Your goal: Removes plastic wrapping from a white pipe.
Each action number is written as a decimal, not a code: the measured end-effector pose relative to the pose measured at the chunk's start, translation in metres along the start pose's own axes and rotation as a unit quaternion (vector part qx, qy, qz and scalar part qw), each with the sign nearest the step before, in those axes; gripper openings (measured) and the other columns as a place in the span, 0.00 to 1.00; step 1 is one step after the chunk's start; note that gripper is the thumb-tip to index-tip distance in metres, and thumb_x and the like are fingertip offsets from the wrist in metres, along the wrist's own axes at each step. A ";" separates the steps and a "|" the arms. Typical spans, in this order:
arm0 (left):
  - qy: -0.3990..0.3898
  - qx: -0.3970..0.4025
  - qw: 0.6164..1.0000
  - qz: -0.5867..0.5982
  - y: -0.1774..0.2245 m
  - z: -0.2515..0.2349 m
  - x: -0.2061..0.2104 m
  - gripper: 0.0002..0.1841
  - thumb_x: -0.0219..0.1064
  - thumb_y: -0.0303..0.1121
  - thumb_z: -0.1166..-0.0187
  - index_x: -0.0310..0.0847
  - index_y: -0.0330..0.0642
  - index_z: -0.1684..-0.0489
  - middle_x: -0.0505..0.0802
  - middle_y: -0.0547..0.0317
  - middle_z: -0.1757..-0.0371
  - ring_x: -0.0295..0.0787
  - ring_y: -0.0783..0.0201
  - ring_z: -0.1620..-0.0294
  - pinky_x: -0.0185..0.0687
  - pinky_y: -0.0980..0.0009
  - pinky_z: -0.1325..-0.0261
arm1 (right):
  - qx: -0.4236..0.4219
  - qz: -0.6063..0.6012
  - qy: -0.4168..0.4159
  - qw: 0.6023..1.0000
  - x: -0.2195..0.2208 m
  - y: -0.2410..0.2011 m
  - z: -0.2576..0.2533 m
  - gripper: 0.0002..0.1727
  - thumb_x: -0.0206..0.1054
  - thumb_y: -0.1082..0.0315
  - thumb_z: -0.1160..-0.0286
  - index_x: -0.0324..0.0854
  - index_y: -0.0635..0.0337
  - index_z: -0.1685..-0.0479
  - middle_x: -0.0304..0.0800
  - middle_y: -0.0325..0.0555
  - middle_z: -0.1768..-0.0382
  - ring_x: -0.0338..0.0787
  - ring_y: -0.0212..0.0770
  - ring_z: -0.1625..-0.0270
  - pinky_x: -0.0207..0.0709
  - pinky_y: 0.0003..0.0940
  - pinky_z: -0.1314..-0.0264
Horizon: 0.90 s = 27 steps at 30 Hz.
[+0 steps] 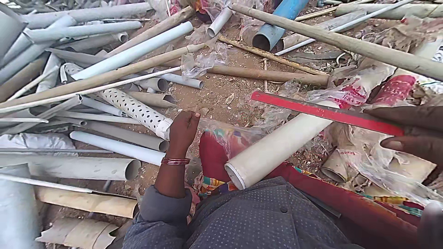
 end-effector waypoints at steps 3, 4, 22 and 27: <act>0.025 0.019 0.999 0.004 -0.006 -0.001 0.000 0.27 0.47 0.48 0.09 0.82 0.34 0.32 0.81 0.30 0.32 0.75 0.33 0.27 0.66 0.35 0.26 | 0.027 0.039 -0.055 0.997 0.001 -0.006 -0.008 0.31 0.59 0.43 0.19 0.85 0.54 0.28 0.94 0.54 0.52 0.93 0.54 0.54 0.81 0.61 0.54; 0.045 0.020 0.999 0.008 -0.008 0.001 -0.001 0.27 0.49 0.48 0.09 0.82 0.35 0.31 0.79 0.30 0.28 0.72 0.33 0.24 0.63 0.36 0.23 | 0.027 0.045 -0.061 0.997 0.001 -0.006 -0.009 0.31 0.58 0.42 0.19 0.85 0.52 0.27 0.94 0.53 0.53 0.93 0.53 0.55 0.81 0.60 0.56; -0.132 -0.331 0.790 0.499 0.029 0.038 0.036 0.22 0.43 0.45 0.04 0.78 0.38 0.52 0.89 0.61 0.68 0.87 0.72 0.72 0.82 0.79 0.66 | 0.007 0.066 -0.121 0.991 0.000 -0.027 -0.024 0.31 0.59 0.44 0.17 0.80 0.50 0.21 0.92 0.63 0.49 0.91 0.63 0.55 0.78 0.68 0.56; -0.078 -0.316 0.691 0.645 0.043 0.033 0.040 0.14 0.49 0.35 0.06 0.78 0.40 0.57 0.89 0.60 0.69 0.89 0.67 0.69 0.88 0.74 0.59 | -0.008 0.079 -0.107 0.991 -0.003 -0.041 -0.021 0.29 0.59 0.47 0.16 0.81 0.51 0.22 0.93 0.61 0.52 0.90 0.62 0.60 0.78 0.66 0.60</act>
Point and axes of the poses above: each hand's wrist, its own z-axis away from the middle knuckle, its own x-axis out of the palm, y = z × x, the point moved 3 cm from there along -z, towards the middle knuckle
